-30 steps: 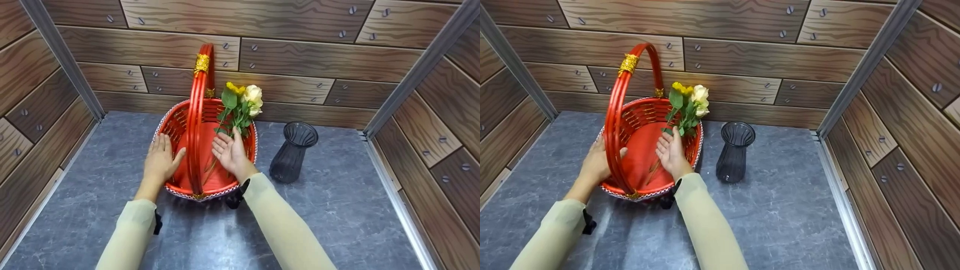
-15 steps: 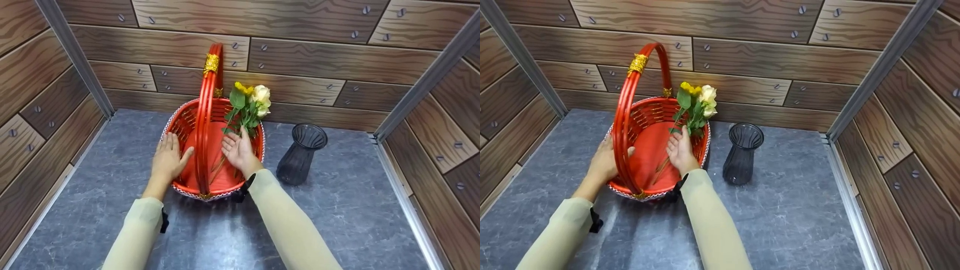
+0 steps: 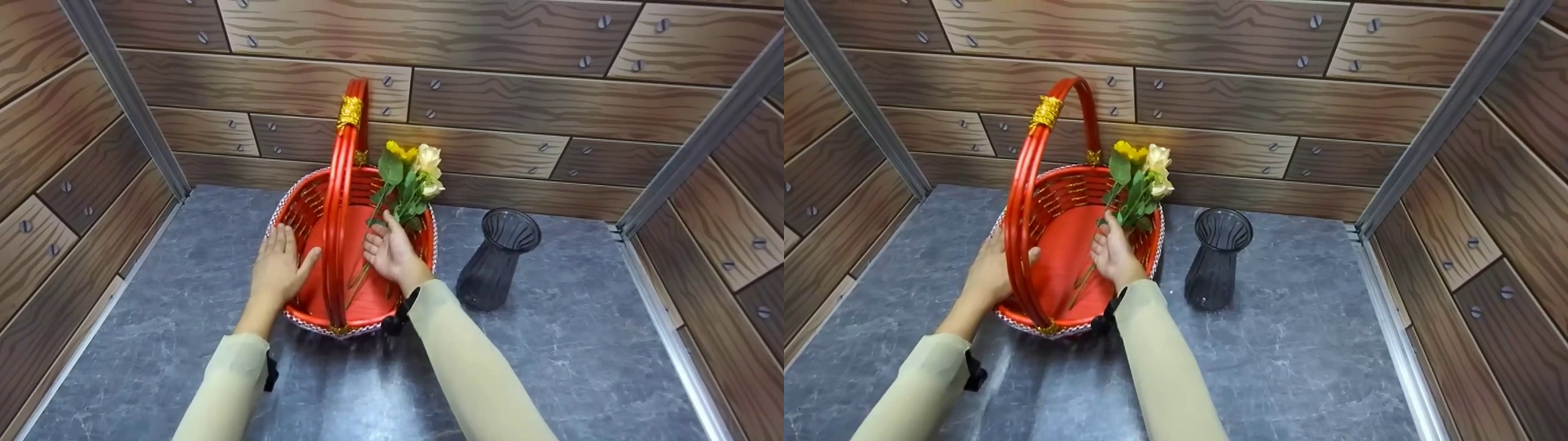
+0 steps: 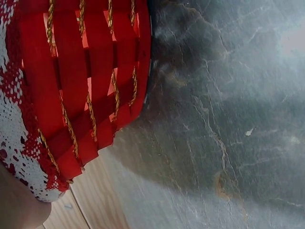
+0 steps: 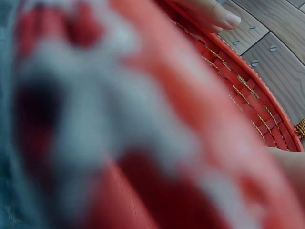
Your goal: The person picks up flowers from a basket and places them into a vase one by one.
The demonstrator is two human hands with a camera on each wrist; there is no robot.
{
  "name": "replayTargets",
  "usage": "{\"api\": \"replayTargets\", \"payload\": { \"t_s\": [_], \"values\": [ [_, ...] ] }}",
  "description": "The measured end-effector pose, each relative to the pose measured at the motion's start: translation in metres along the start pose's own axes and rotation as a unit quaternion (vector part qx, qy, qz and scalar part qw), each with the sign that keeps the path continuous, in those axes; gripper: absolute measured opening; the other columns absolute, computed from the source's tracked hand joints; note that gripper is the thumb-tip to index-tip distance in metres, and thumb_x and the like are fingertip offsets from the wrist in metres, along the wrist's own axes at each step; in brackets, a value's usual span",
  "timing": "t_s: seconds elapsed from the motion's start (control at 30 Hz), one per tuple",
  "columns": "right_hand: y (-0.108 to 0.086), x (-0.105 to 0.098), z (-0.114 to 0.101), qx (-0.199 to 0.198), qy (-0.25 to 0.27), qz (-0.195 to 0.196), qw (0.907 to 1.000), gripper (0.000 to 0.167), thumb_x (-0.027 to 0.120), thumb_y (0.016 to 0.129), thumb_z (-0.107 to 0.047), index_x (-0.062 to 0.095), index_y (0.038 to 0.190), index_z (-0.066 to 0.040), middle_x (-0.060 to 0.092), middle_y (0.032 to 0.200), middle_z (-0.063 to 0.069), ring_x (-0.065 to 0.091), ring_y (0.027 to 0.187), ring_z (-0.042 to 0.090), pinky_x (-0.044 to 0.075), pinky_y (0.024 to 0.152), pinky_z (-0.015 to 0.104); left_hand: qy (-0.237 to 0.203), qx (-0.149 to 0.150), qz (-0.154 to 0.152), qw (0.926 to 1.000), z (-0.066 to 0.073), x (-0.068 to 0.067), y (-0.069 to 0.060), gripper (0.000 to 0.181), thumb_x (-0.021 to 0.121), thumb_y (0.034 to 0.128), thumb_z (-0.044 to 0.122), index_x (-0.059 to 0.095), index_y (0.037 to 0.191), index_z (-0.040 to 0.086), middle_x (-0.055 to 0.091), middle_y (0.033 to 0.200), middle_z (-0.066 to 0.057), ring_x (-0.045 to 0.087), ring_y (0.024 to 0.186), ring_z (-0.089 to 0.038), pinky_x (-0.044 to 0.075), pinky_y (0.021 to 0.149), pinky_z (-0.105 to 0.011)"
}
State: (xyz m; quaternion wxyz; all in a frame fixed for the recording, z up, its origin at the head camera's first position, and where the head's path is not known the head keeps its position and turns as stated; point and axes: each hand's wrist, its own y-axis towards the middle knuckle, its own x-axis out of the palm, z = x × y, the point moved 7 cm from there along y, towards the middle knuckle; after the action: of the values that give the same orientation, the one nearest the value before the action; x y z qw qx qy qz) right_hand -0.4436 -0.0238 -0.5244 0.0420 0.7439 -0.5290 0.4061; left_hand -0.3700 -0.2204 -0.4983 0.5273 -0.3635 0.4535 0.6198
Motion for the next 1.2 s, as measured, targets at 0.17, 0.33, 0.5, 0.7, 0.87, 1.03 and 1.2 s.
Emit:
{"api": "replayTargets", "payload": {
  "t_s": [0.17,0.33,0.5,0.7,0.87,1.03,1.2],
  "values": [
    [-0.001,-0.001,0.0,-0.007,0.009,-0.005,0.9999,0.079,0.033,0.104,-0.054,0.008,0.16,-0.004,0.015,0.164,0.023,0.007,0.154,0.037,0.007,0.126,0.045,-0.002,0.001,0.005,1.0,0.0,-0.001,-0.001,0.089,0.031,0.1022,0.062,0.022,0.153,-0.01,0.02,0.16,-0.029,0.014,0.151,-0.042,0.012,0.124,-0.05],
    [-0.004,-0.003,0.004,-0.017,0.027,-0.012,0.9994,0.058,0.041,0.107,-0.037,0.025,0.153,-0.005,0.032,0.157,0.024,0.026,0.149,0.04,0.021,0.123,0.048,-0.005,-0.003,-0.001,1.0,0.0,0.005,-0.008,0.088,0.032,0.1027,0.06,0.022,0.153,-0.011,0.02,0.16,-0.03,0.014,0.151,-0.043,0.012,0.124,-0.051],
    [-0.004,-0.001,0.004,-0.034,0.029,-0.006,0.999,0.017,0.049,0.106,-0.019,0.05,0.119,-0.007,0.057,0.135,0.023,0.056,0.127,0.04,0.047,0.107,0.046,0.003,-0.004,-0.007,1.0,-0.002,0.004,-0.009,0.088,0.035,0.1022,0.06,0.023,0.152,-0.012,0.021,0.159,-0.031,0.014,0.15,-0.045,0.012,0.124,-0.053],
    [-0.001,0.004,-0.006,-0.061,-0.001,-0.022,0.9979,0.025,0.047,0.106,-0.015,0.049,0.129,-0.005,0.071,0.114,0.015,0.071,0.097,0.025,0.059,0.084,0.033,0.004,0.007,0.003,1.0,0.001,-0.002,0.0,0.09,0.034,0.1019,0.061,0.022,0.152,-0.012,0.021,0.159,-0.031,0.015,0.15,-0.046,0.013,0.123,-0.054],
    [-0.002,0.006,-0.005,-0.058,-0.013,-0.025,0.9979,0.037,0.047,0.105,-0.007,0.046,0.141,0.001,0.072,0.111,0.014,0.072,0.094,0.022,0.059,0.082,0.029,0.001,0.004,0.004,1.0,0.0,-0.003,-0.001,0.089,0.034,0.1021,0.06,0.022,0.152,-0.012,0.021,0.159,-0.031,0.015,0.15,-0.045,0.013,0.124,-0.053],
    [-0.005,0.002,-0.004,-0.059,-0.024,-0.012,0.9979,0.036,0.049,0.102,0.001,0.052,0.137,0.002,0.074,0.103,0.012,0.073,0.087,0.018,0.059,0.08,0.026,-0.003,0.005,0.006,1.0,0.002,-0.001,-0.001,0.09,0.034,0.1017,0.062,0.023,0.152,-0.012,0.02,0.16,-0.031,0.014,0.151,-0.044,0.012,0.124,-0.053],
    [-0.008,0.008,-0.005,-0.061,-0.051,-0.022,0.9966,0.041,0.05,0.101,0.001,0.049,0.142,0.001,0.069,0.121,0.019,0.072,0.094,0.02,0.059,0.086,0.031,0.005,0.006,-0.003,1.0,0.001,-0.002,0.001,0.093,0.028,0.1014,0.065,0.021,0.153,-0.012,0.019,0.16,-0.031,0.013,0.151,-0.044,0.011,0.124,-0.053]
  ]
}}
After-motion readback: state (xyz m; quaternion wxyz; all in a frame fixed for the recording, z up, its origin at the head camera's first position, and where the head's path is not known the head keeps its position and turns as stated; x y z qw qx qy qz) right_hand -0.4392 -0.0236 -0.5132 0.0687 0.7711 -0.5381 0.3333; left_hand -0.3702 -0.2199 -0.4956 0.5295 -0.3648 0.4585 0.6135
